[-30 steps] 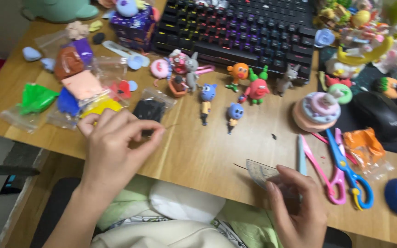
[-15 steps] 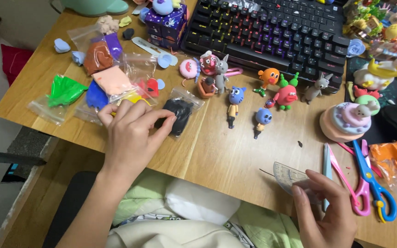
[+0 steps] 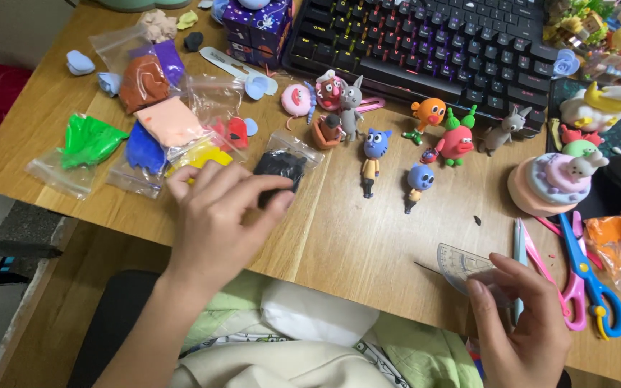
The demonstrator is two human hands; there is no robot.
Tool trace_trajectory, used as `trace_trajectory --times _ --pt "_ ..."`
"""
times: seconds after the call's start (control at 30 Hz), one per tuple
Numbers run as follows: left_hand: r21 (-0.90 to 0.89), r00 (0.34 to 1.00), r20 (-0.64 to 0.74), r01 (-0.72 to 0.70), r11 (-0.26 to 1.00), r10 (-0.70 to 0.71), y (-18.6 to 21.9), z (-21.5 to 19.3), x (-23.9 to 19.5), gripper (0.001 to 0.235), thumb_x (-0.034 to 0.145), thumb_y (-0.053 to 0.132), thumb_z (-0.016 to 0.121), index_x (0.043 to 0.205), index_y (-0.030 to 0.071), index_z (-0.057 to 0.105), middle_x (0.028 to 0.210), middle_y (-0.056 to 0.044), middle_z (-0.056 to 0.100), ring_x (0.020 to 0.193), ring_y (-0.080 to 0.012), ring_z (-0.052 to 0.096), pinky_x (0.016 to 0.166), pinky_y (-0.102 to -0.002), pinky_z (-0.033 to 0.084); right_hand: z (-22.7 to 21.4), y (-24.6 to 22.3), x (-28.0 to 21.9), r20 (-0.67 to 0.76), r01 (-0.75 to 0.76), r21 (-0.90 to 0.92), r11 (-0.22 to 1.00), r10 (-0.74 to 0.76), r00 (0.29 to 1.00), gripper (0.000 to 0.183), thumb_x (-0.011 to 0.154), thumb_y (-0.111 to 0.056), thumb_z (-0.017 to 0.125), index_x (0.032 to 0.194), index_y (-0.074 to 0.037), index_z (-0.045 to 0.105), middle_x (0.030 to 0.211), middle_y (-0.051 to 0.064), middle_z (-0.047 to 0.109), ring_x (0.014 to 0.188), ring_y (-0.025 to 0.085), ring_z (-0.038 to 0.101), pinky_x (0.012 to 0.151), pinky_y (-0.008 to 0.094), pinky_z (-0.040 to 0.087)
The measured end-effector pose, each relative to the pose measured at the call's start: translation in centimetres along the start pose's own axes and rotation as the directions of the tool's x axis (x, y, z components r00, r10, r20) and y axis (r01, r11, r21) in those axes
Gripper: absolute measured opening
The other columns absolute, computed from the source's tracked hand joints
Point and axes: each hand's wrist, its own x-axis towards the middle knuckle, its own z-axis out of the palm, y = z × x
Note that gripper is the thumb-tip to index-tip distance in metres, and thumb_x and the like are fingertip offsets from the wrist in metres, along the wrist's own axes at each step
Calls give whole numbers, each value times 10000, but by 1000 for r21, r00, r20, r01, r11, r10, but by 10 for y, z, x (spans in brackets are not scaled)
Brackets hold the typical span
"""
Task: Assembling and detailing small clay figures using various crafting tools
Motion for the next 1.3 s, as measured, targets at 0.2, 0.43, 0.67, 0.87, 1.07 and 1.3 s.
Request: trace_trajectory --times 0.2,0.43,0.67,0.87,1.07,1.3 --pt "108 990 76 -124 986 116 16 18 6 160 891 367 722 939 224 669 870 27 558 848 -221 512 840 -391 264 1 -2 1 22 53 27 998 -53 998 350 891 62 648 1229 55 559 938 159 629 864 174 617 812 234 467" --pt "274 984 107 -166 947 142 21 23 6 163 897 362 712 897 231 615 884 16 516 861 -226 500 853 -395 278 -2 6 1 -5 47 9 999 -47 999 357 892 65 661 1233 47 561 955 164 638 870 169 613 810 232 456" --pt "199 975 163 -180 963 148 19 15 5 183 862 351 745 924 219 635 902 3 514 894 -242 493 864 -406 269 -3 -5 4 17 -2 -15 1000 3 1000 349 882 38 669 1221 47 586 966 152 651 894 160 616 839 227 469" --pt "126 976 170 -161 979 139 15 7 9 193 833 382 764 868 231 649 871 13 492 880 -247 480 860 -432 257 -3 -5 4 101 81 -36 996 -77 992 358 858 2 674 1207 24 595 939 117 642 862 153 638 872 241 483" --pt "-32 977 42 -207 978 208 32 6 18 135 873 316 764 798 242 679 768 44 463 769 -212 479 826 -392 238 -2 -8 9 244 151 -176 973 -106 964 339 846 -101 693 1184 -109 671 868 16 625 838 140 546 746 225 427" --pt "-129 958 31 -280 951 286 45 24 20 132 885 295 757 783 239 693 762 28 484 736 -221 446 796 -400 241 -2 -7 17 297 245 -287 926 -157 942 353 902 -181 638 1251 -130 629 1006 45 584 920 215 512 859 318 382"
